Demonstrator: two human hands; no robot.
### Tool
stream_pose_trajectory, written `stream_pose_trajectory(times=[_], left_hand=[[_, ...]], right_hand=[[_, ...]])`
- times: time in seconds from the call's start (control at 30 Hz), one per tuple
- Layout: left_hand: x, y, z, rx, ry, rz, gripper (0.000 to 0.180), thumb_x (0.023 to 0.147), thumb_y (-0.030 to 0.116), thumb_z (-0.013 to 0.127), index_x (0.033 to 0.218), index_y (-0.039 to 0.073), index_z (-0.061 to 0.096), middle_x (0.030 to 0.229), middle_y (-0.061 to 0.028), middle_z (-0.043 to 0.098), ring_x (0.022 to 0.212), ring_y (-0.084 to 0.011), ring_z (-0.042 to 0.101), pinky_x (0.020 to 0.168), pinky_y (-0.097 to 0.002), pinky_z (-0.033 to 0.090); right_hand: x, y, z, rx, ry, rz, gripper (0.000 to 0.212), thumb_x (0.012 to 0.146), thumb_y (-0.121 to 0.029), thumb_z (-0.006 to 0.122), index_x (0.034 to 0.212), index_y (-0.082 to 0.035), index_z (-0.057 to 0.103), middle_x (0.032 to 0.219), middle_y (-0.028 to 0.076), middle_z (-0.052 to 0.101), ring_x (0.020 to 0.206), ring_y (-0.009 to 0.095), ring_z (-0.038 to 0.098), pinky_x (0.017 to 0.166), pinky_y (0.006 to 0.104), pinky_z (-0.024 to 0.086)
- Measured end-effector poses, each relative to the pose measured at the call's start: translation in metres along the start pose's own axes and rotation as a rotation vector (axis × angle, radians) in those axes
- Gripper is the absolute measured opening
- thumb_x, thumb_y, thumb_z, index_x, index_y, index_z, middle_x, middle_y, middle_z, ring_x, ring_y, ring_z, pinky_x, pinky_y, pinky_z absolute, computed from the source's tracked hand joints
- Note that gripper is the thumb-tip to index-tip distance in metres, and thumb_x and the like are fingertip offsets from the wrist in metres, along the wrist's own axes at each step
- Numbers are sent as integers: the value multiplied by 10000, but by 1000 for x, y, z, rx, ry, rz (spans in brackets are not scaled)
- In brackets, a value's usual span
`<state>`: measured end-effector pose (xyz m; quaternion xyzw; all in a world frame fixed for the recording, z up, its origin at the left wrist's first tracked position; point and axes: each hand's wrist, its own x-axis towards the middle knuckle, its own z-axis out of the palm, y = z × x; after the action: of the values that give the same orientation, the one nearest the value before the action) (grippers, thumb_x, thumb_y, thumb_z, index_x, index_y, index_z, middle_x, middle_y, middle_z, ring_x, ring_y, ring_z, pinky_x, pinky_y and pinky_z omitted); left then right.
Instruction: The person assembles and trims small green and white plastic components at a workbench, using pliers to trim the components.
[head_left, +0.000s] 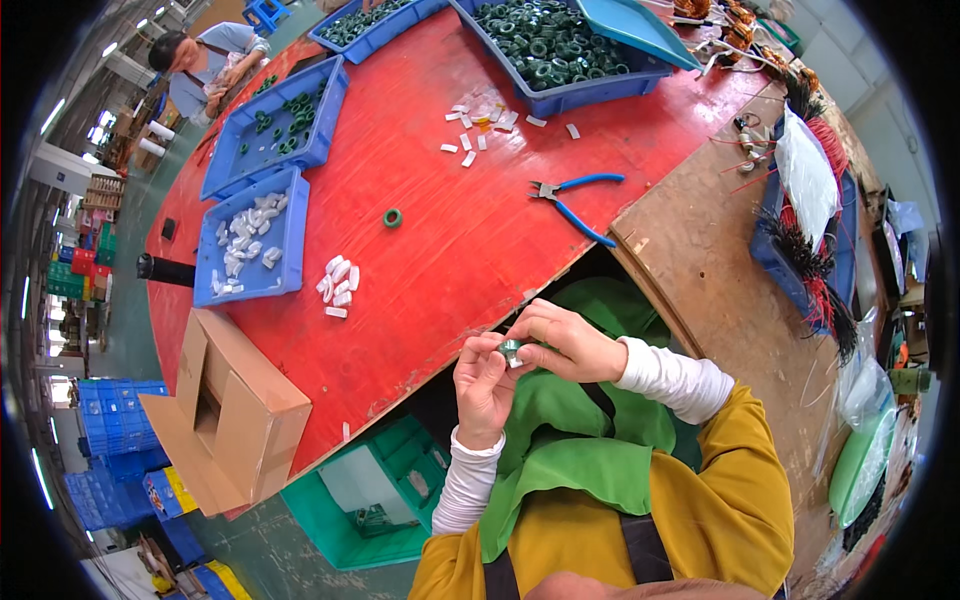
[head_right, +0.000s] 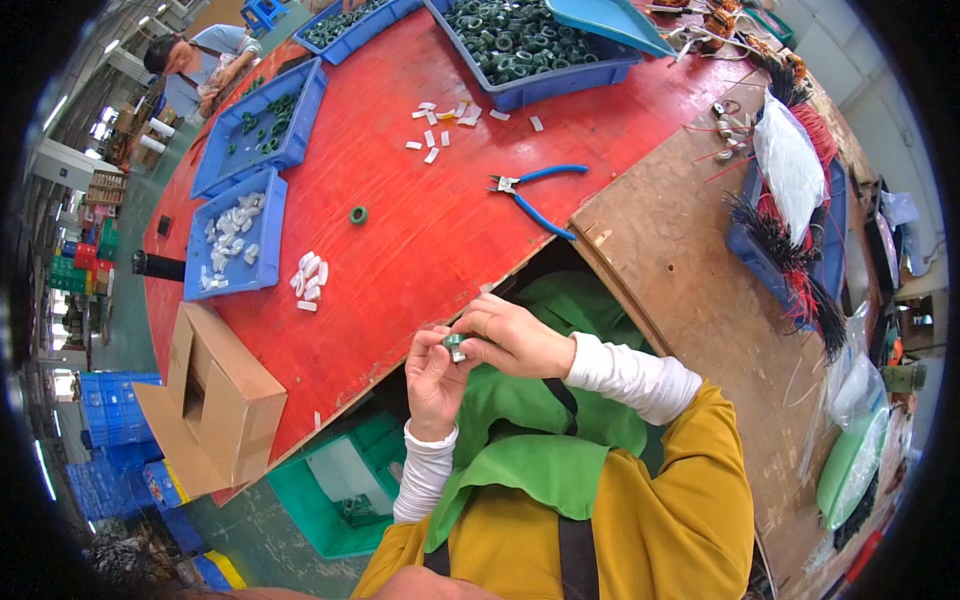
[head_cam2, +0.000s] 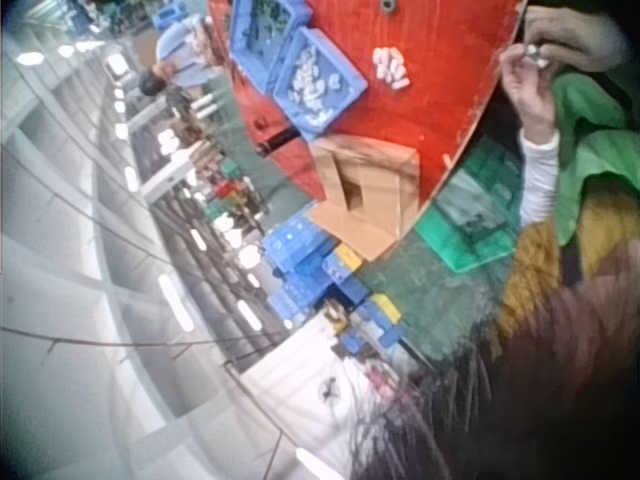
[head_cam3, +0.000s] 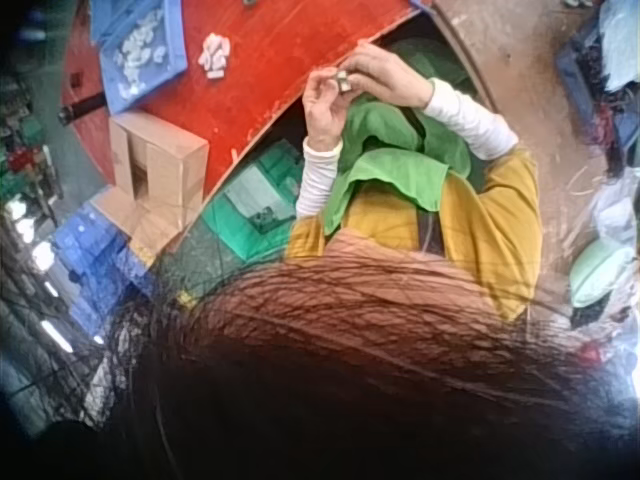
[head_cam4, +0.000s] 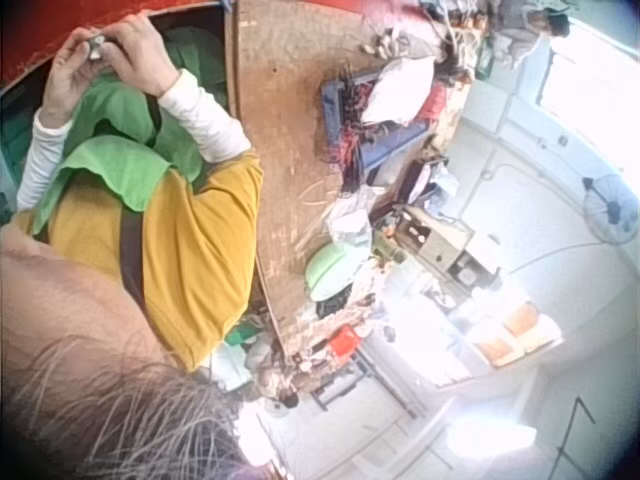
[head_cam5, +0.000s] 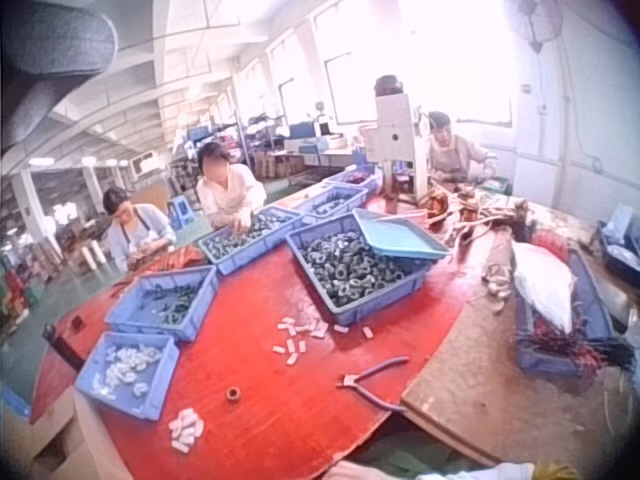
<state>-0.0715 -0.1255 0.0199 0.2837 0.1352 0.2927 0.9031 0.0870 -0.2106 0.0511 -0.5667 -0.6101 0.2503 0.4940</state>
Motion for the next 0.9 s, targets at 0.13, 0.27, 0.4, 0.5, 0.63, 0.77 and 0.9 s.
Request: stream_pose_trajectory(times=[0.13, 0.27, 0.4, 0.5, 0.63, 0.77, 0.9], left_hand=[[0, 7, -2, 147, -22, -34, 138, 944, 96, 565, 1046, 3, 570, 1068, -90, 592, 960, -228, 643, 819, -416, 583], [1, 7, -4, 258, -3, -2, 168, 951, 102, 554, 1082, -2, 570, 1035, -114, 631, 907, -239, 664, 784, -408, 587], [4, 8, -3, 91, 25, -46, 170, 935, 56, 570, 1093, -6, 581, 1001, -123, 672, 873, -234, 680, 814, -389, 578], [3, 5, -2, 92, 56, -37, 167, 937, 54, 569, 1093, -4, 582, 985, -112, 666, 881, -220, 672, 805, -371, 577], [1, 1, 2, 111, 83, -24, 164, 940, 50, 564, 1094, -2, 580, 960, -99, 660, 876, -202, 659, 794, -341, 567], [5, 0, -1, 86, 110, -6, 139, 942, 57, 566, 1075, 19, 582, 976, -89, 649, 872, -182, 644, 799, -332, 545], [7, -3, 1, -32, 140, -39, 115, 943, 58, 559, 1052, 39, 590, 1000, -85, 658, 906, -174, 641, 817, -311, 515]], right_hand=[[2, -1, -6, -4, -27, -13, 181, 855, -148, 643, 955, -4, 598, 863, 116, 583, 837, 298, 553, 788, 391, 442], [3, 2, -6, 3, -33, 48, 187, 834, -139, 670, 938, -6, 589, 819, 112, 577, 798, 285, 562, 692, 375, 470], [4, 0, -7, -20, 136, -46, 197, 778, -130, 711, 901, -32, 593, 855, 100, 580, 792, 272, 565, 661, 366, 474], [6, -11, -7, -356, 150, -281, 242, 691, -119, 761, 874, -86, 605, 928, 56, 581, 806, 249, 568, 690, 363, 476], [7, -7, 0, -482, 193, -428, 264, 631, -141, 760, 854, -83, 631, 901, 34, 585, 804, 221, 566, 712, 376, 486], [6, -12, -1, -586, 218, -568, 197, 602, -120, 717, 749, -73, 595, 899, 38, 600, 828, 218, 584, 737, 357, 494], [6, -13, 2, -517, 314, -519, 213, 663, -103, 732, 818, -69, 590, 930, 53, 640, 869, 229, 631, 825, 396, 526]])
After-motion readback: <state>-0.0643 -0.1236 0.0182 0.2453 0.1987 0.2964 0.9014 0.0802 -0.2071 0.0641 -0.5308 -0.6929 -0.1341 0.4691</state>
